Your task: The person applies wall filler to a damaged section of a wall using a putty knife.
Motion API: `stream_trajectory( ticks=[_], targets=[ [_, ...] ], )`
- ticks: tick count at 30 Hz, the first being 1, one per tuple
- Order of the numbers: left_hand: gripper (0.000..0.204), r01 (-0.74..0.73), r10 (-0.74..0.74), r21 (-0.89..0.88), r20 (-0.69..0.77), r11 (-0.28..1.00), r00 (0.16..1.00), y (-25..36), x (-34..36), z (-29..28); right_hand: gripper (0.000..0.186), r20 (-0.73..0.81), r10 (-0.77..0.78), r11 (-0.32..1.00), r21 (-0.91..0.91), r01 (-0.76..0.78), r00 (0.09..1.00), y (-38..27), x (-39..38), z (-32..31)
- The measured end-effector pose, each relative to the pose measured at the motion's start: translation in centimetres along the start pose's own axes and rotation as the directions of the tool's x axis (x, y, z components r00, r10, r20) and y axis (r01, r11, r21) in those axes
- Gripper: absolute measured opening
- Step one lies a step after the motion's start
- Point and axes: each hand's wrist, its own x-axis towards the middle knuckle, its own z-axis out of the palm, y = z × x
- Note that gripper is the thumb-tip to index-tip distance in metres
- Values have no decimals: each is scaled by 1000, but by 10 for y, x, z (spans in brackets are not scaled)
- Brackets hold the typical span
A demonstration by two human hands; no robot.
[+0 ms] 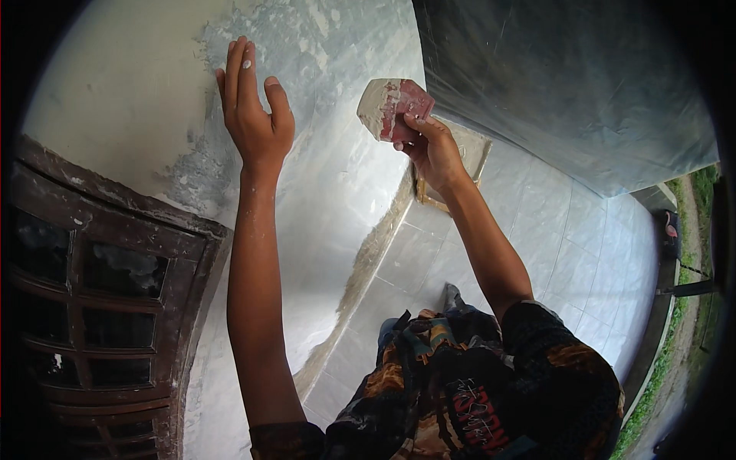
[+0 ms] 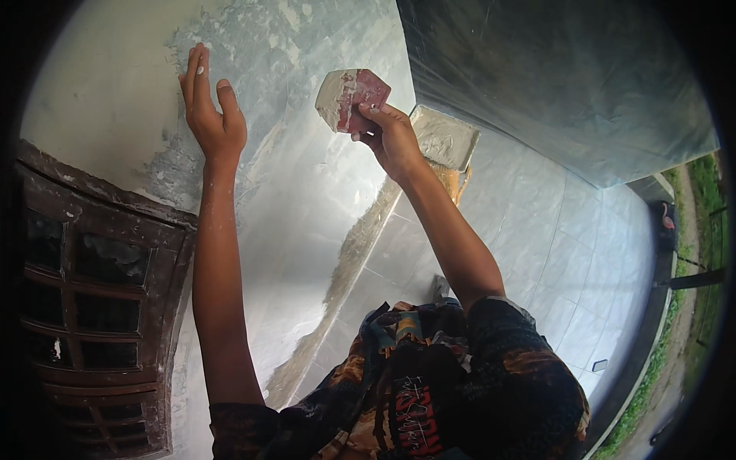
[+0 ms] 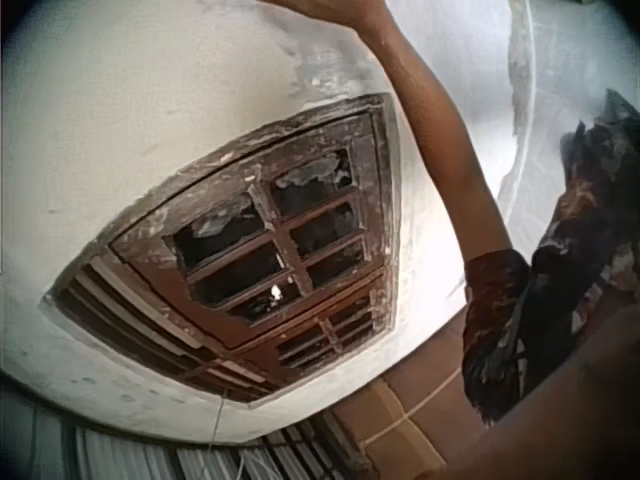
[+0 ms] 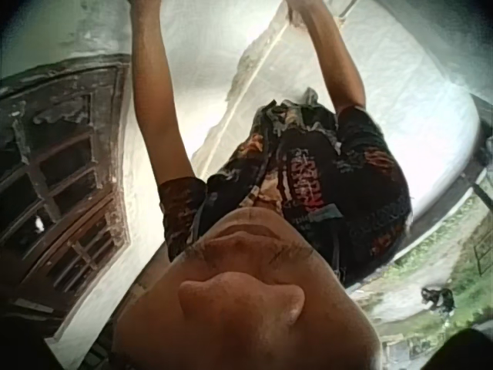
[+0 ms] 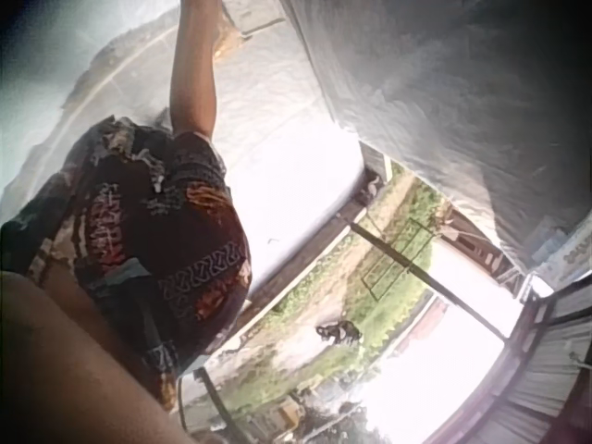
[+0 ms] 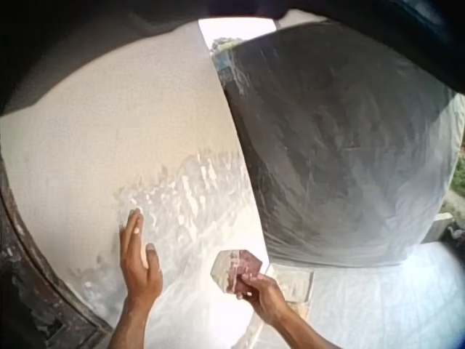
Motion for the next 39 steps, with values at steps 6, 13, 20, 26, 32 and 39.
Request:
stream_trajectory(
  ticks=[6, 13, 20, 26, 32, 39],
  targets=[
    [48, 193, -165, -130, 199, 973, 966, 32, -53, 91, 15, -98, 54, 999, 14, -53, 994, -19, 31, -64],
    [49, 336, -249, -184, 378, 924, 892, 50, -108, 187, 14, -210, 60, 998, 20, -57, 976, -13, 78, -129],
    [49, 485, -288, -240, 561, 841, 776, 32, -150, 282, 16, -330, 71, 995, -46, -91, 941, 12, 136, -209],
    [50, 701, -276, -249, 792, 668, 545, 32, -204, 343, 19, -539, 38, 955, -229, -190, 841, 35, 167, -290],
    [50, 826, -265, -158, 900, 541, 346, 41, -267, 386, 19, -610, -15, 834, -445, -326, 793, 79, 184, -372],
    [50, 876, -300, -6, 938, 483, 172, 56, -330, 408, 37, -509, -75, 215, -848, -485, 857, 162, 202, -426]
  ],
)
